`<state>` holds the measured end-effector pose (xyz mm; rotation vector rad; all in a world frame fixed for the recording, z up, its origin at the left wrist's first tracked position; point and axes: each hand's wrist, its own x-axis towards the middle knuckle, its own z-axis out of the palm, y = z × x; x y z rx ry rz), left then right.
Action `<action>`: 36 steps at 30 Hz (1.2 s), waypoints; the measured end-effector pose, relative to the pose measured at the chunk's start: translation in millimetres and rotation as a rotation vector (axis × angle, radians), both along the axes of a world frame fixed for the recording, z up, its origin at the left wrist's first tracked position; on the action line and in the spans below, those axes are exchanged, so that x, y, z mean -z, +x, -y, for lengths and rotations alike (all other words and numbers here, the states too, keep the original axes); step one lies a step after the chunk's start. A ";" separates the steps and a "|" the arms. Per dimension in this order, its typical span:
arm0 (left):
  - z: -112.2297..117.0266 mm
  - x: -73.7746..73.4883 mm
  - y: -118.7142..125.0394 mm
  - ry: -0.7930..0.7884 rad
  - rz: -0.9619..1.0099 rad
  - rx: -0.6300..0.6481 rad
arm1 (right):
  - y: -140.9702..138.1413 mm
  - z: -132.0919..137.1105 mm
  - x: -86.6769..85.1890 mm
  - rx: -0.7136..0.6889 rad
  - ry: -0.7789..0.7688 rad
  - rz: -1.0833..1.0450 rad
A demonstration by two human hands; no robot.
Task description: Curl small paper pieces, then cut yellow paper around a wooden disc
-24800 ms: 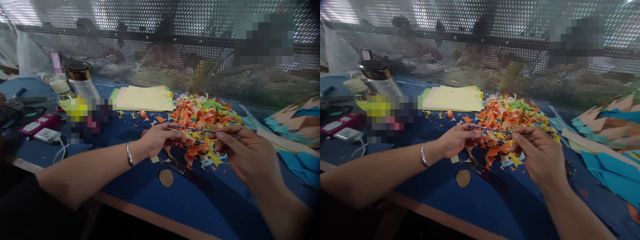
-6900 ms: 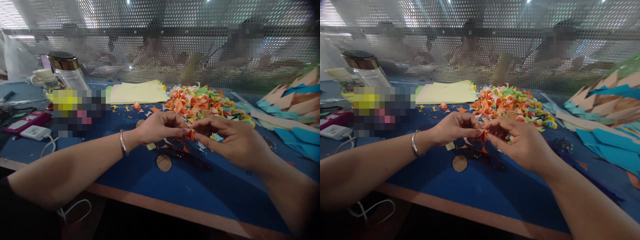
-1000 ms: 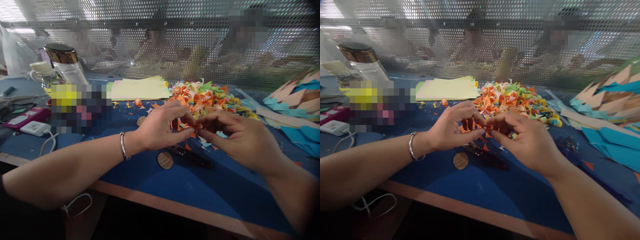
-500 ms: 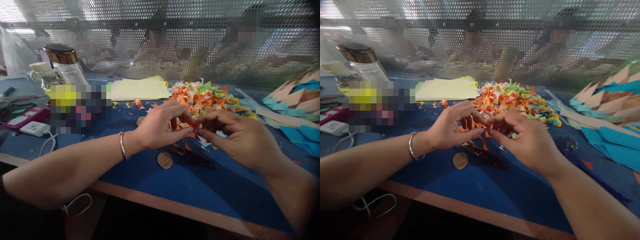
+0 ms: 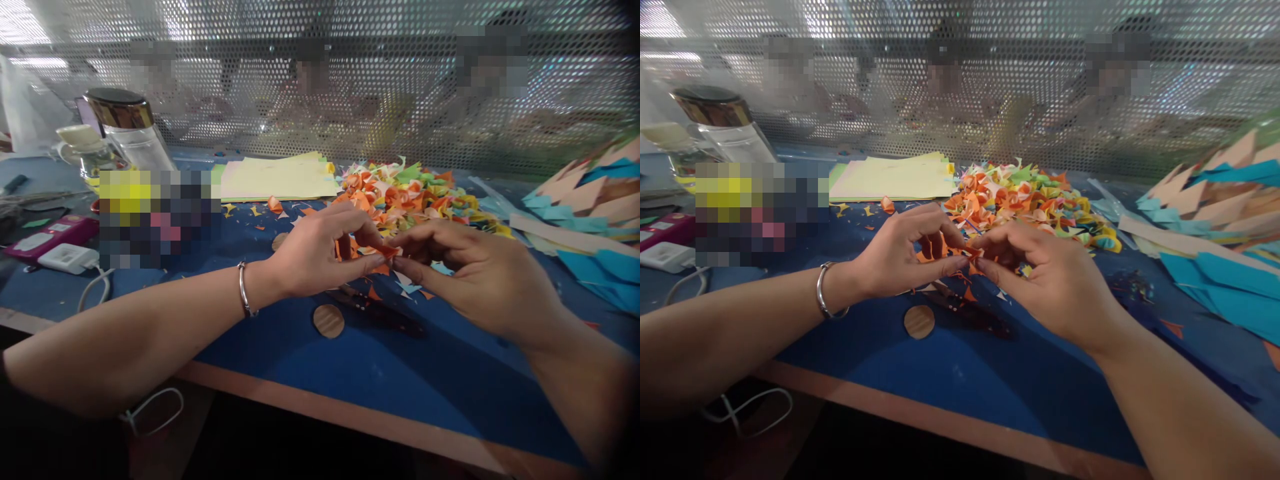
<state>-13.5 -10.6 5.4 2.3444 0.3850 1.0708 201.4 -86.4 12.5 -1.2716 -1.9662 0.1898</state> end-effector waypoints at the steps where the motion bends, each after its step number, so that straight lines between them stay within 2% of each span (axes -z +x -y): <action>1: -0.3 0.3 0.1 -0.005 0.001 0.010 | -0.7 0.2 -0.7 0.007 -0.014 -0.003; 5: -2.3 1.7 0.4 -0.054 -0.014 0.035 | -2.8 1.1 -3.2 0.033 -0.059 -0.021; 19: -8.0 2.7 1.0 -0.197 -0.027 0.075 | -1.9 2.4 -3.5 0.023 -0.071 -0.007; 36: -8.4 2.9 -0.5 -0.150 -0.065 0.059 | -0.9 1.7 -2.1 0.040 -0.094 0.005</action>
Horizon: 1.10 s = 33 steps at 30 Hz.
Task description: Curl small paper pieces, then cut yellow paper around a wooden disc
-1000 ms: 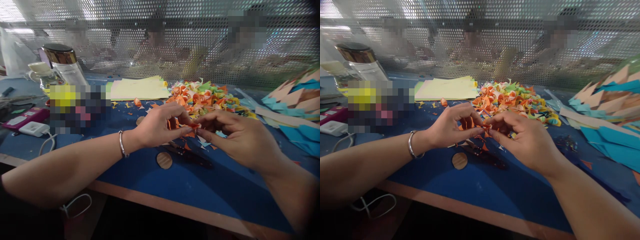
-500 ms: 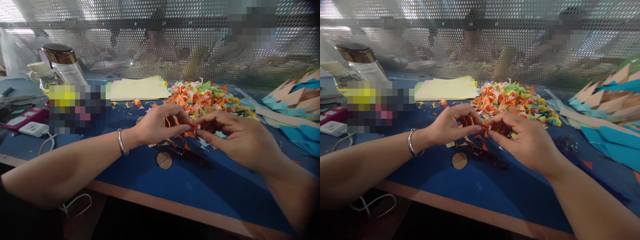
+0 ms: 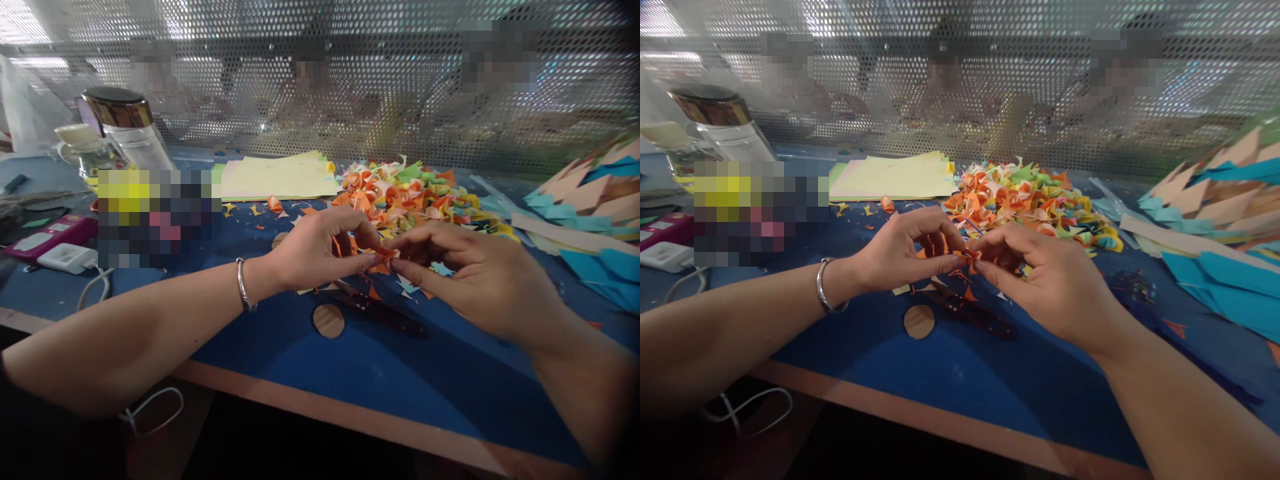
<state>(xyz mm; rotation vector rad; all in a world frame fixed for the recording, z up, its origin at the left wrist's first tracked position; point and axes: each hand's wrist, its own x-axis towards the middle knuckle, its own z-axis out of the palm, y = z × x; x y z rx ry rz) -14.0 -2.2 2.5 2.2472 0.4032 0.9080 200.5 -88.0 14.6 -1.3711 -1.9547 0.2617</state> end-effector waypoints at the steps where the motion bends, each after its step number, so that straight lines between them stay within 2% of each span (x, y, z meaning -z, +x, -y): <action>1: 0.1 0.0 0.1 0.013 -0.001 -0.003 | 0.2 -0.1 0.3 -0.001 0.003 0.005; 9: 4.1 2.2 4.2 0.108 0.031 -0.032 | -0.6 -1.4 2.0 -0.029 -0.007 -0.001; 16: 2.7 7.5 7.3 -0.090 0.000 0.014 | -1.2 -1.6 3.5 -0.006 -0.028 0.001; 23: 0.7 10.5 11.9 -0.254 0.048 0.092 | -3.1 -0.6 2.7 -0.026 -0.008 -0.001; 33: 2.7 11.6 15.2 -0.339 0.115 0.065 | -3.4 -0.2 2.6 0.017 0.015 0.021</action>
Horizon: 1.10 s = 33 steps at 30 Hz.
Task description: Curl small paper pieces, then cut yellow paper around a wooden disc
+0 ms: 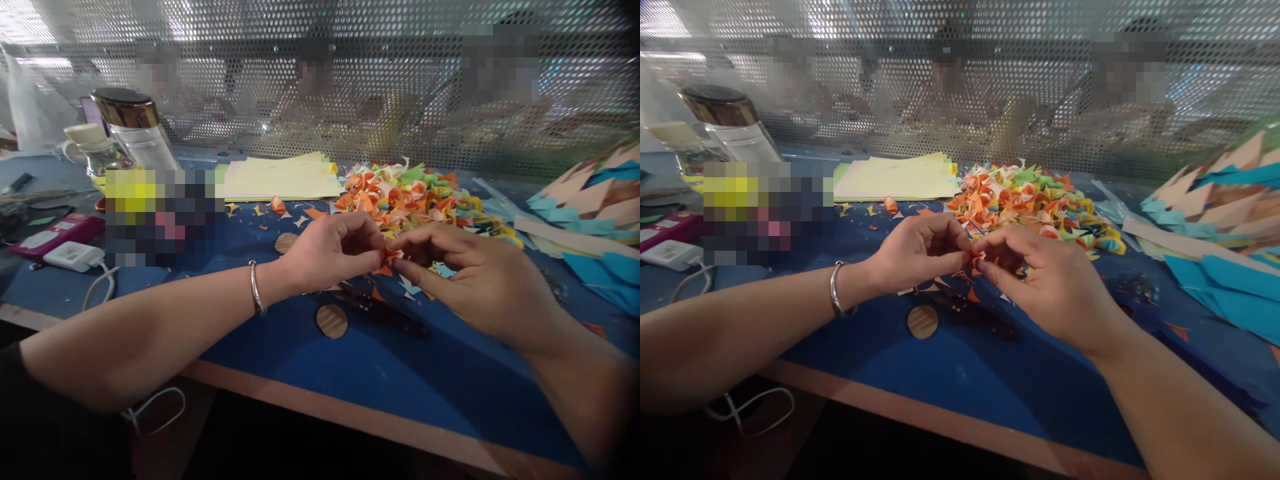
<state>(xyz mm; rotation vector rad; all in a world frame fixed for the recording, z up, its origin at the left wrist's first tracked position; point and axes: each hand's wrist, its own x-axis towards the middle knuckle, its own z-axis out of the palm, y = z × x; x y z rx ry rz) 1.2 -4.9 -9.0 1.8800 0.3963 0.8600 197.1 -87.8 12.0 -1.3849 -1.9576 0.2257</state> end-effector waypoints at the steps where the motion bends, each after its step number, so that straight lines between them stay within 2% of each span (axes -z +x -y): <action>1: 0.7 0.0 0.2 0.011 0.010 -0.009 | 0.0 0.0 0.2 -0.002 0.003 0.001; 6: 5.0 -2.8 0.3 0.011 0.038 -0.045 | 0.6 -0.6 1.6 -0.038 0.076 0.001; 13: 7.8 -5.1 -0.3 -0.071 0.073 -0.002 | -2.3 0.5 -0.1 -0.042 0.138 -0.011; 20: 8.1 -5.6 2.0 -0.138 0.101 0.039 | -4.6 2.0 -1.2 -0.023 0.107 -0.053; 25: 8.9 -7.6 3.1 -0.199 0.064 0.019 | -5.6 2.0 1.2 0.018 0.102 -0.064; 33: 6.6 -3.3 3.5 -0.162 0.066 0.023 | -6.1 -0.6 0.5 0.058 0.081 -0.038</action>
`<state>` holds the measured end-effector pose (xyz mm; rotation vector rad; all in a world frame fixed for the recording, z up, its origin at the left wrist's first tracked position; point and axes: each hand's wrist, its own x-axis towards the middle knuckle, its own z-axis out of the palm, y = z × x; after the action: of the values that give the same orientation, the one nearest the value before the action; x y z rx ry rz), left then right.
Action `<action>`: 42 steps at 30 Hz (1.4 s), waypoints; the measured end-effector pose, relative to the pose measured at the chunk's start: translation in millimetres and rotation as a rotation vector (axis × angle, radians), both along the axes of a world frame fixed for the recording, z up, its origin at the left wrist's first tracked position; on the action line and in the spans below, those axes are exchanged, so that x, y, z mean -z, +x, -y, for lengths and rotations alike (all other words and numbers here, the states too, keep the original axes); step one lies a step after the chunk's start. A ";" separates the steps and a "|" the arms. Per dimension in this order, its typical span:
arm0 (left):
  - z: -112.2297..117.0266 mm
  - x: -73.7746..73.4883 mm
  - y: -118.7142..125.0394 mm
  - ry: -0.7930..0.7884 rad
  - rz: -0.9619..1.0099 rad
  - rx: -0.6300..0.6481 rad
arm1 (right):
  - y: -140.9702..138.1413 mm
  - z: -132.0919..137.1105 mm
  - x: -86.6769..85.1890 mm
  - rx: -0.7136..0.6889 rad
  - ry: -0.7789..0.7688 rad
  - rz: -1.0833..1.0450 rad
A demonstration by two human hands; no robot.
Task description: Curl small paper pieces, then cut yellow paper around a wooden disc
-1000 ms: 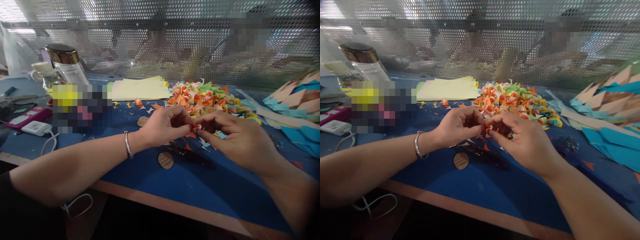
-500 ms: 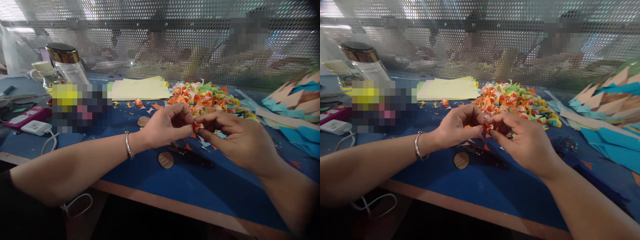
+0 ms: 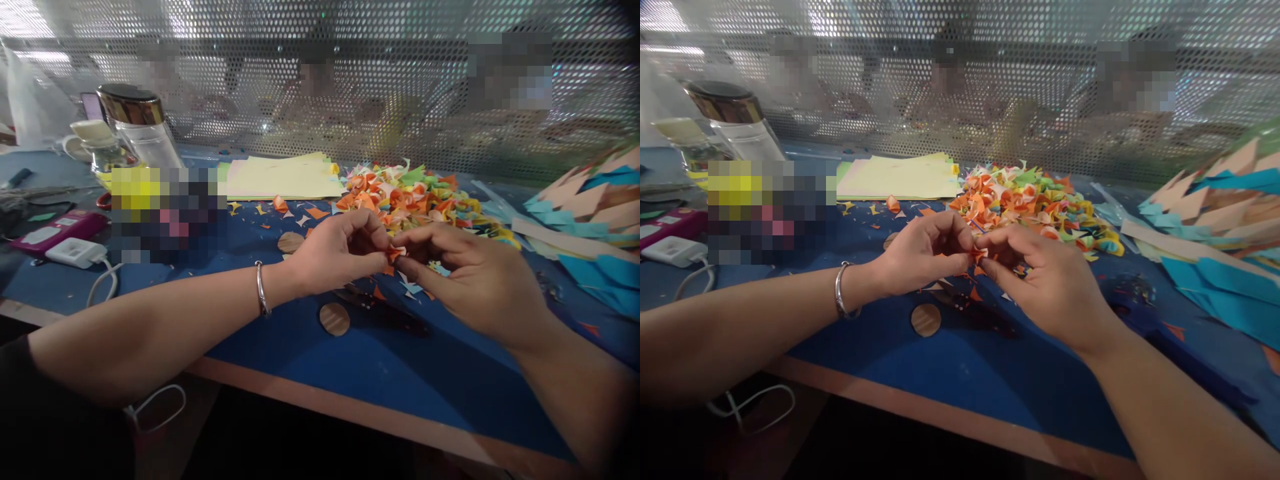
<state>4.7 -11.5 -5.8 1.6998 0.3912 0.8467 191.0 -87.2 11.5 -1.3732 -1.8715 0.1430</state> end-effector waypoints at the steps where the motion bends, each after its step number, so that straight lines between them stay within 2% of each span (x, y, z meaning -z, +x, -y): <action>1: -0.3 0.5 0.1 0.004 -0.002 -0.001 | 0.0 0.0 0.4 0.003 -0.002 -0.002; 15: 1.7 3.5 3.0 0.048 0.019 -0.116 | 0.0 -1.7 5.2 0.005 0.053 0.002; 23: 4.7 -4.0 -1.6 0.198 -0.114 -0.208 | 1.5 -1.4 7.9 0.034 0.043 0.060; 30: 5.9 -7.5 -3.0 0.266 -0.187 -0.262 | 2.1 -4.3 6.2 -0.053 0.057 0.053; 35: 7.2 -8.0 -3.9 0.323 -0.225 -0.303 | 1.1 -4.2 4.7 -0.051 0.064 0.107; 42: 5.9 -6.0 -2.9 0.346 -0.239 -0.291 | 2.6 -5.7 9.7 -0.053 0.080 0.107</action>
<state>1.8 -17.3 0.2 2.1085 0.6989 0.9644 193.6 -81.6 1.8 -1.2999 -1.9815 0.0214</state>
